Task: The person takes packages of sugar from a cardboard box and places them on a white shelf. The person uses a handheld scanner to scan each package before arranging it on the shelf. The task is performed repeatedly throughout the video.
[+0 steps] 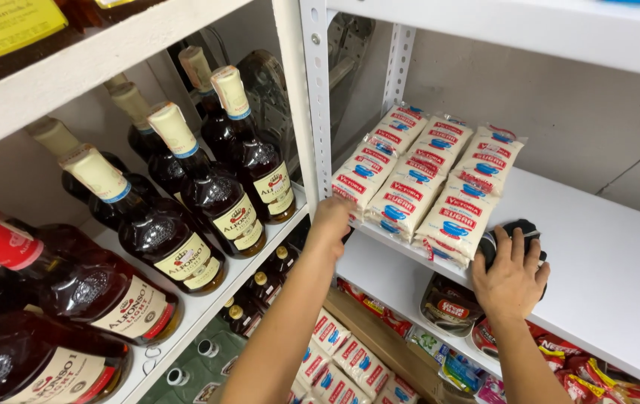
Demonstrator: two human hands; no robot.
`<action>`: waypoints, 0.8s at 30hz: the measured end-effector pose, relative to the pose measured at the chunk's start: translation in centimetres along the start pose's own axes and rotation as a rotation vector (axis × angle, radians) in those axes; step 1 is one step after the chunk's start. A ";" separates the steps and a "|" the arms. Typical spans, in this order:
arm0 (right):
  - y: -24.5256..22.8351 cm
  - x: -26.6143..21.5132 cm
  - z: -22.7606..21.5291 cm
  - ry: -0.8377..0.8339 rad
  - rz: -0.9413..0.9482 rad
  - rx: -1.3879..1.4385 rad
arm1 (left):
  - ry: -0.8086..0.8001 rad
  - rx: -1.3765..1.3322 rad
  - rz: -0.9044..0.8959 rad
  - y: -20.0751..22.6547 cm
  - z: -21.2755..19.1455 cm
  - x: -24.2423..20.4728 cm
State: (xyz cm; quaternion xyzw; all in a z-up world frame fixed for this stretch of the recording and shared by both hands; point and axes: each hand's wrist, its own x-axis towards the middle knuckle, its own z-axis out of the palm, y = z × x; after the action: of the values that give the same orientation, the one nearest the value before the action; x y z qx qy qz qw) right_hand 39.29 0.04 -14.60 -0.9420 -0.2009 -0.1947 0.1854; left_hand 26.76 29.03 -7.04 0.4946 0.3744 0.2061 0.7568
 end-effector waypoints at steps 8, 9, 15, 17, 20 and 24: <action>-0.2 -0.1 -0.2 0.017 -0.012 -0.018 | 0.010 0.869 0.987 5.9 6.1 2.2; -0.2 -0.1 -0.3 0.019 -0.011 -0.017 | 0.045 1.074 0.943 5.8 6.9 3.8; -0.2 -0.2 -0.3 0.025 -0.015 -0.030 | -0.081 1.572 0.327 6.6 8.2 5.6; -0.2 0.0 -0.2 0.016 -0.011 -0.044 | -0.110 1.543 0.272 6.4 7.4 6.3; -0.1 -0.1 -0.1 0.017 -0.009 -0.056 | -0.119 1.486 0.254 5.1 6.8 8.1; -0.3 0.0 -0.1 0.016 -0.007 -0.079 | -0.064 1.474 0.298 4.3 7.0 8.1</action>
State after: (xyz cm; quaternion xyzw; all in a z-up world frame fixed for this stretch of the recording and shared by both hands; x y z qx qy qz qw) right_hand 39.08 0.24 -14.46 -0.9463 -0.1947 -0.2107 0.1488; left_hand 37.51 32.23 -4.44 0.9243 0.3221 -0.0122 0.2045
